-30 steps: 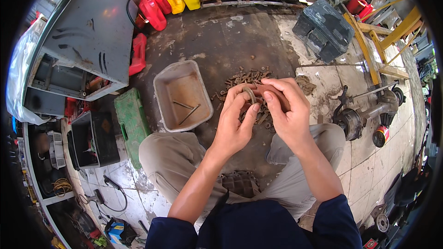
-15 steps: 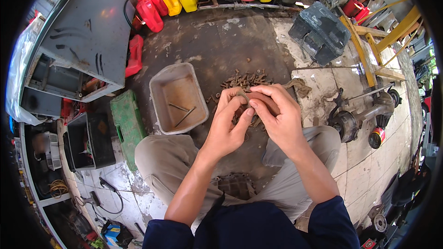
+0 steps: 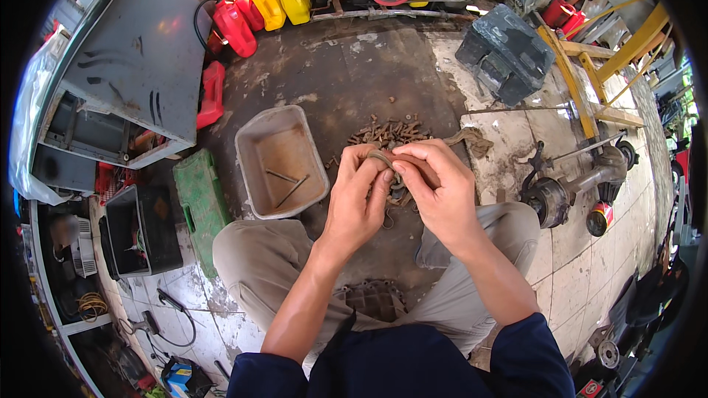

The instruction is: The person sits on the floor and repeatedly picks up small metal fasteners from a pile, rubs them between their fingers, and places them back down. The person handles the fasteners one at a time throughout the clip.

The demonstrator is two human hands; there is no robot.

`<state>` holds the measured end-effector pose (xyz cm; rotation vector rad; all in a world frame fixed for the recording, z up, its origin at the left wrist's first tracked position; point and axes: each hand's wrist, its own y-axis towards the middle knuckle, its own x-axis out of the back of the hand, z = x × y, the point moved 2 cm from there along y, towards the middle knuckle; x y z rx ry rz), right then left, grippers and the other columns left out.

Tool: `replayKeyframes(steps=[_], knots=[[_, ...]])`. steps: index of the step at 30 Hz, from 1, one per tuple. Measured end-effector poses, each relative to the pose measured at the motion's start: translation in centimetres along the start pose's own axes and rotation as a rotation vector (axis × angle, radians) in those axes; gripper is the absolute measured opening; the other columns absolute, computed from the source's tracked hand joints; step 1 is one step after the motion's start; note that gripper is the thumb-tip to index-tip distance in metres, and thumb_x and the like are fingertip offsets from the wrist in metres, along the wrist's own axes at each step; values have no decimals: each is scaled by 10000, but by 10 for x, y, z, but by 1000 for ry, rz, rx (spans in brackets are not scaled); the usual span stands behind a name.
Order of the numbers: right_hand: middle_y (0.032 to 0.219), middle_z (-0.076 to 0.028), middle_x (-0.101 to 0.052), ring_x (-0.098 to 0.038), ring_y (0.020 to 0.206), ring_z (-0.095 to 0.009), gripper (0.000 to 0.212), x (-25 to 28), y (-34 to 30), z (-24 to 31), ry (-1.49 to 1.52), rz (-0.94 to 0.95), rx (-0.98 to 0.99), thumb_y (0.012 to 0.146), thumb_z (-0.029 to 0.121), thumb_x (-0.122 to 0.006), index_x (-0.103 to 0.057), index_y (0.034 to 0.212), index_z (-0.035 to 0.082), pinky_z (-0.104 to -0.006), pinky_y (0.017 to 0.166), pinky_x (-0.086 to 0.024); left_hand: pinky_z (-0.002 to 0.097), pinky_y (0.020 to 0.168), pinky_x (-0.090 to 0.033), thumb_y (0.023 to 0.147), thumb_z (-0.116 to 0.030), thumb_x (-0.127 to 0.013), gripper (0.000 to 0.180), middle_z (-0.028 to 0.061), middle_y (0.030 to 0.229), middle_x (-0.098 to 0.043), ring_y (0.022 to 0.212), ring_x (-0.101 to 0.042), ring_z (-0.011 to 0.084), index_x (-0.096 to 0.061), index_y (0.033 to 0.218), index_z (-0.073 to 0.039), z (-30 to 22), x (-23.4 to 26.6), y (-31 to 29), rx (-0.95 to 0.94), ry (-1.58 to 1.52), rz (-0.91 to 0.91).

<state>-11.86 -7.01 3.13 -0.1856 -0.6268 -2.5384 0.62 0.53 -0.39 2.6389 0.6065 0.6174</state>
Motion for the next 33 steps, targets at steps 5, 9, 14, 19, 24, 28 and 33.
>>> replayKeyframes(steps=[5,9,14,19,24,28,33], knots=[[1010,-114,-653,-686,881,-182,182,1,0,-1,-16,-25,35,885,-36,-700,-657,1061,-28,-273,721,-562,392,767,-515,916,-6,-630,117,165,1120,-552,938,-608,335,-614,1032,1,-3,-3,-2,-4,40,-12],[1009,-118,-656,-689,879,-186,183,0,0,-3,-40,-43,50,880,-39,-702,-659,1058,-27,-276,723,-571,393,787,-509,918,-13,-631,115,167,1123,-555,958,-609,334,-609,1029,6,-1,-7,-4,-21,68,16],[999,-119,-661,-692,870,-193,178,0,-1,-5,-35,-49,56,876,-38,-706,-664,1048,-21,-280,721,-578,414,797,-509,905,-14,-637,125,171,1118,-562,970,-606,355,-610,1026,5,-5,-3,0,17,52,-37],[988,-112,-668,-691,869,-195,167,-1,0,-6,-15,-79,35,878,-34,-705,-672,1040,-14,-284,719,-575,413,786,-510,917,-27,-628,122,169,1119,-559,958,-605,348,-605,1031,10,-3,-13,-6,26,34,8],[980,-116,-671,-689,860,-201,167,1,2,-8,-67,-63,70,877,-30,-707,-673,1040,-12,-295,708,-567,399,784,-510,931,-28,-617,113,159,1112,-557,958,-607,328,-602,1036,9,-2,-15,-5,47,38,34],[975,-119,-675,-687,847,-206,171,0,1,-9,-45,-70,75,874,-30,-709,-672,1041,-14,-299,695,-560,418,790,-504,928,-25,-616,120,170,1106,-550,952,-596,360,-599,1043,5,-2,-7,3,10,27,-15],[975,-121,-673,-688,843,-207,171,0,2,-7,-61,-67,71,876,-36,-703,-666,1043,-21,-301,699,-563,403,785,-507,959,-44,-585,104,159,1107,-546,954,-601,330,-598,1050,5,-4,-11,-3,-7,51,20]])
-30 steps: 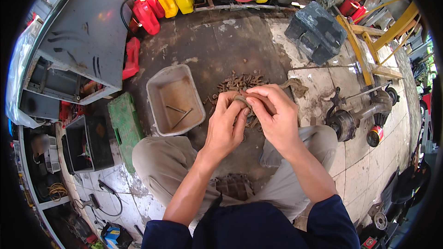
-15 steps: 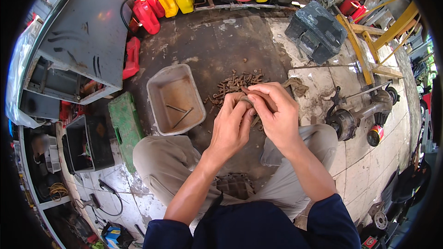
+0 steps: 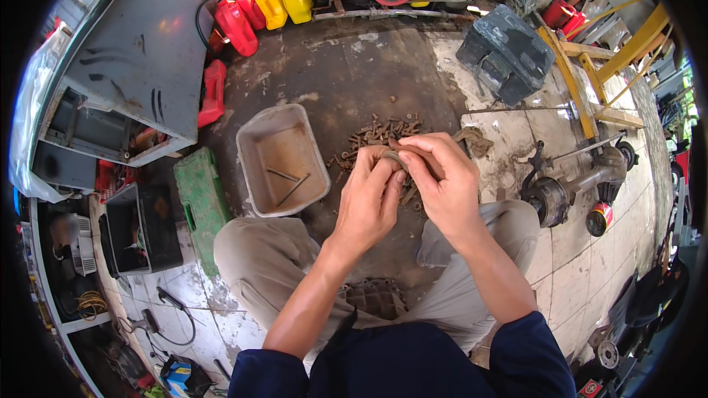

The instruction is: The person sits on the floor and repeatedly picks up small metal fasteners from a pile, rubs them between their fingers, and places them back down. The person handles the fasteners one at a time throughout the clip.

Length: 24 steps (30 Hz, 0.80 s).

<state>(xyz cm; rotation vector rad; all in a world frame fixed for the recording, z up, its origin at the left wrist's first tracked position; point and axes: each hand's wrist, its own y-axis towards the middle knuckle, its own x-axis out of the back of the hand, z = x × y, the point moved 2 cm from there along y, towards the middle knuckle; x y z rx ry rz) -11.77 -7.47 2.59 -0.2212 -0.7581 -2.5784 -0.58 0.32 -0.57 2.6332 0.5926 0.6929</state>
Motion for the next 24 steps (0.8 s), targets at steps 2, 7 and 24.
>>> replayKeyframes(steps=[2,7,24], knots=[[974,-121,-673,-689,844,-205,169,-1,-1,3,-5,7,-11,877,-38,-701,-663,1041,-24,-302,704,-567,408,790,-504,947,-40,-595,106,165,1100,-545,957,-597,351,-597,1044,3,0,6,4,21,-13,-20],[988,-118,-671,-690,862,-187,171,-1,0,2,51,-14,-22,882,-41,-697,-661,1048,-25,-290,715,-570,411,786,-503,938,-29,-596,117,167,1100,-549,952,-600,350,-601,1050,3,-1,0,0,8,-10,14],[998,-125,-659,-698,898,-192,175,-3,-1,3,58,-11,-5,884,-71,-680,-654,1054,-39,-287,750,-584,401,782,-496,952,-34,-584,96,186,1094,-524,931,-583,370,-574,1032,18,-3,6,5,38,-109,-34]])
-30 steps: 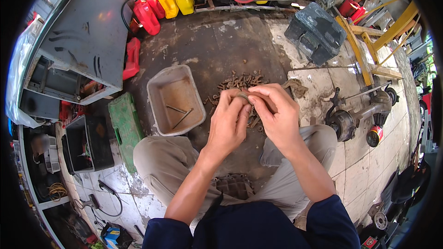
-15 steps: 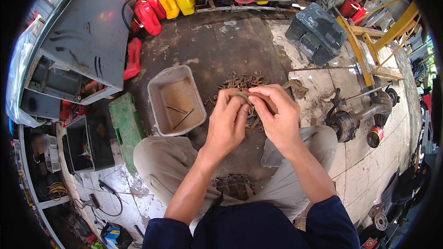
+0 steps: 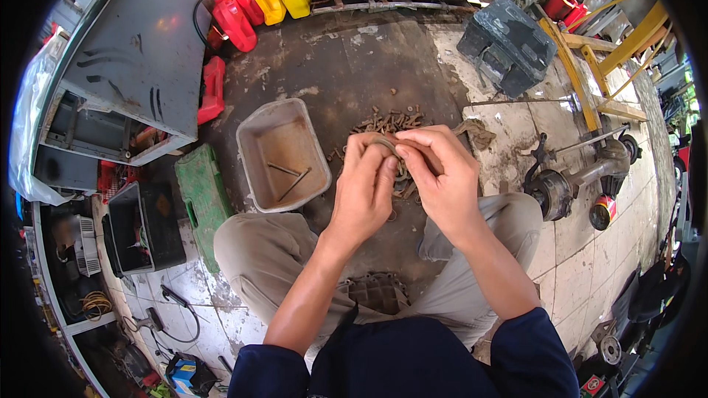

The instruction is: The person sits on the floor and repeatedly picks up small metal fasteners from a pile, rubs them between their fingers, and places them back down. The person handles the fasteners one at a time throughout the clip.

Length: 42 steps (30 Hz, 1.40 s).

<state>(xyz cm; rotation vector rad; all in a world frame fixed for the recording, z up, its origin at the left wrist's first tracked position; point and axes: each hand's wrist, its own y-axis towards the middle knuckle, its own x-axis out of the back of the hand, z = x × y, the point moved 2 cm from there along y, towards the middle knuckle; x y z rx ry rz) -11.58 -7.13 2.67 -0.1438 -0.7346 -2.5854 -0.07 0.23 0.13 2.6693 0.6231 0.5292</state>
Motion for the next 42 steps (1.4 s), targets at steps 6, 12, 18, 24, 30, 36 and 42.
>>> replayKeyframes(steps=[6,12,18,24,30,36,42], knots=[[1006,-121,-656,-696,873,-181,161,0,1,2,18,-14,-13,882,-73,-680,-659,1039,-42,-276,734,-575,397,776,-498,971,-29,-561,73,170,1093,-533,918,-587,318,-579,1020,22,-1,-1,0,-12,27,1],[958,-97,-656,-678,843,-157,175,-1,8,-2,22,-27,-14,873,-52,-704,-671,1043,-26,-272,698,-544,428,800,-499,956,-23,-564,81,204,1104,-523,951,-596,368,-570,1026,18,1,-7,-2,-74,116,20],[1004,-81,-659,-678,916,-136,149,12,5,-10,67,-48,-113,909,-61,-666,-669,1054,-28,-242,787,-545,311,874,-472,1011,-29,-453,146,129,1155,-512,996,-548,199,-586,1036,28,7,34,11,-12,16,-115],[1055,-86,-652,-680,1010,-150,172,16,9,-5,77,-45,-180,925,-66,-645,-648,1095,-38,-247,845,-542,338,944,-483,1017,-100,-507,203,134,1287,-471,1074,-575,195,-591,1138,40,-3,20,-3,22,-215,51],[1072,-94,-646,-682,1019,-163,185,16,6,-3,88,-15,-116,920,-70,-647,-642,1103,-43,-260,862,-547,357,969,-485,983,-74,-547,226,164,1358,-474,1176,-561,238,-631,1156,45,-11,19,0,12,-171,113],[1089,-102,-616,-674,1039,-175,213,10,2,2,137,10,-73,901,-92,-656,-639,1108,-47,-256,838,-564,350,920,-505,940,-15,-567,259,202,1392,-492,1172,-583,279,-640,1184,32,-7,16,1,27,-233,59],[1097,-109,-611,-673,994,-173,236,7,-1,12,53,58,-19,886,-100,-666,-636,1114,-49,-262,831,-582,346,952,-503,956,-29,-588,247,180,1416,-482,1214,-564,270,-634,1192,28,2,9,-3,103,-342,38]])
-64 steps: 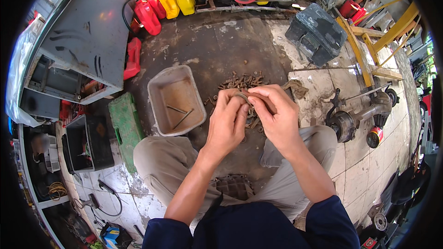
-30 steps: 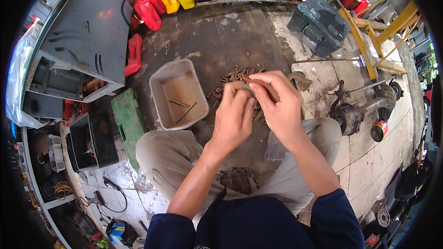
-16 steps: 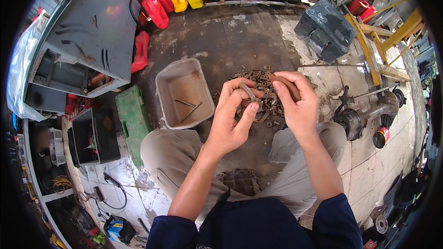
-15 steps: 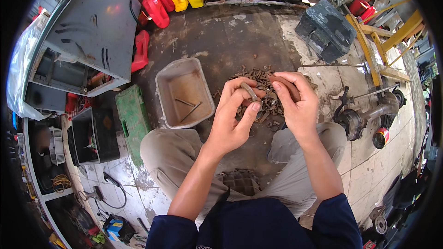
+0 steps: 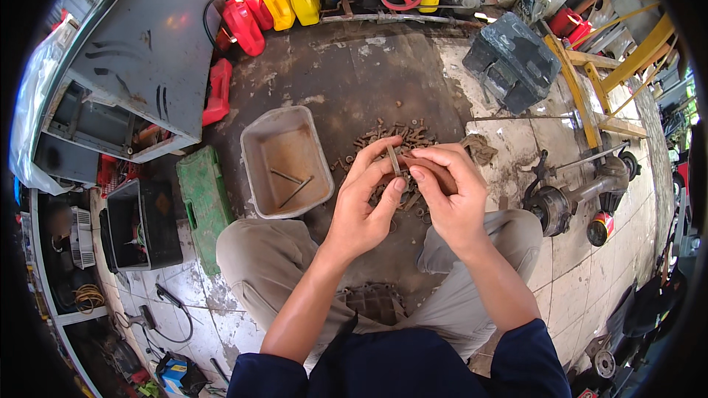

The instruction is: The person sits on the floor and repeatedly picks up small metal fasteners from a pile, rubs them between their fingers, and places them back down. The person handles the fasteners one at a time throughout the clip.

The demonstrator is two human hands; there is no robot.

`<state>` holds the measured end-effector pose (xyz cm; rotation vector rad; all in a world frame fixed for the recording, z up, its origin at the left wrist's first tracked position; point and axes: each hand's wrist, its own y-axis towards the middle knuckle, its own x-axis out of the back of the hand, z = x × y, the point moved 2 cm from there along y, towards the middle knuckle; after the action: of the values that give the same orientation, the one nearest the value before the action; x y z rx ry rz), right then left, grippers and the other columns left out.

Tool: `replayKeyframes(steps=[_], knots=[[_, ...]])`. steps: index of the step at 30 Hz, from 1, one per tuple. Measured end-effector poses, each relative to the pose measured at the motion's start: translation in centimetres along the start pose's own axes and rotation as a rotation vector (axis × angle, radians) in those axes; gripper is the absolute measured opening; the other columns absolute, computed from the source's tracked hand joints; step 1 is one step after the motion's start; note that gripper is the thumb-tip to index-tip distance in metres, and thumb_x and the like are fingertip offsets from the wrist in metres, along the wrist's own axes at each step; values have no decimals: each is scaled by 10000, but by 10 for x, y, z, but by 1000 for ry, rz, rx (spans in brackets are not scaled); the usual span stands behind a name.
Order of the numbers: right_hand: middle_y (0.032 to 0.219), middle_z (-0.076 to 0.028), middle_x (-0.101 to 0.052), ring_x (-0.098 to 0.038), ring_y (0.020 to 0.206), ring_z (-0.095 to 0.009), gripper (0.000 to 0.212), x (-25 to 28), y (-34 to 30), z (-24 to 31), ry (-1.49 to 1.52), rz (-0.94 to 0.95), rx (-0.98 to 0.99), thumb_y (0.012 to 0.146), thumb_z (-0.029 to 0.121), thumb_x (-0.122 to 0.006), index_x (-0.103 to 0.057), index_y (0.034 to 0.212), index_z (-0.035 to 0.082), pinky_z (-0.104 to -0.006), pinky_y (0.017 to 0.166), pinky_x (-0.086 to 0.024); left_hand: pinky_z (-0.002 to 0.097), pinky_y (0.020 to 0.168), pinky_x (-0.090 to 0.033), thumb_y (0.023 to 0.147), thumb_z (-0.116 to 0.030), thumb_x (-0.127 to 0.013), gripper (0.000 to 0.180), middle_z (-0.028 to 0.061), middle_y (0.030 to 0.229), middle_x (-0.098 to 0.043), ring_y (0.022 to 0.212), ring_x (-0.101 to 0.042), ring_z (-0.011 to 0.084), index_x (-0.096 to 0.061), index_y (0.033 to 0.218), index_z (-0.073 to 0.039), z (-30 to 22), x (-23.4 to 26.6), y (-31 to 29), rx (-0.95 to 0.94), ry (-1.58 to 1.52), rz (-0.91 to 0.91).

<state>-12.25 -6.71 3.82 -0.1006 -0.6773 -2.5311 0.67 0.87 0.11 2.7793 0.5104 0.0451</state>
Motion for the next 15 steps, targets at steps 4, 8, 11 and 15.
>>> replayKeyframes(steps=[4,8,11,15], knots=[[1092,-117,-617,-675,972,-177,236,-3,-2,-3,8,-7,7,874,-94,-681,-644,1102,-46,-265,827,-593,345,920,-510,937,-23,-624,215,180,1398,-492,1166,-590,275,-644,1141,43,-4,4,3,-127,343,-4],[1082,-121,-625,-678,961,-183,226,-8,-6,-7,2,-12,10,868,-88,-691,-653,1085,-40,-270,801,-596,346,877,-516,910,6,-651,178,178,1348,-512,1066,-619,271,-642,1081,56,-6,2,3,-112,326,-39],[1068,-113,-630,-680,953,-180,215,-8,-6,-6,-48,-9,26,870,-82,-691,-655,1078,-38,-277,771,-598,351,863,-520,895,27,-660,176,178,1327,-513,1026,-625,269,-630,1066,60,-5,2,2,-139,330,-58],[1059,-115,-634,-686,948,-183,203,-10,-5,-6,-36,-21,3,880,-78,-684,-653,1077,-40,-276,774,-600,356,862,-526,883,43,-665,187,180,1324,-505,1031,-624,277,-620,1064,59,-2,0,1,-179,374,-82]])
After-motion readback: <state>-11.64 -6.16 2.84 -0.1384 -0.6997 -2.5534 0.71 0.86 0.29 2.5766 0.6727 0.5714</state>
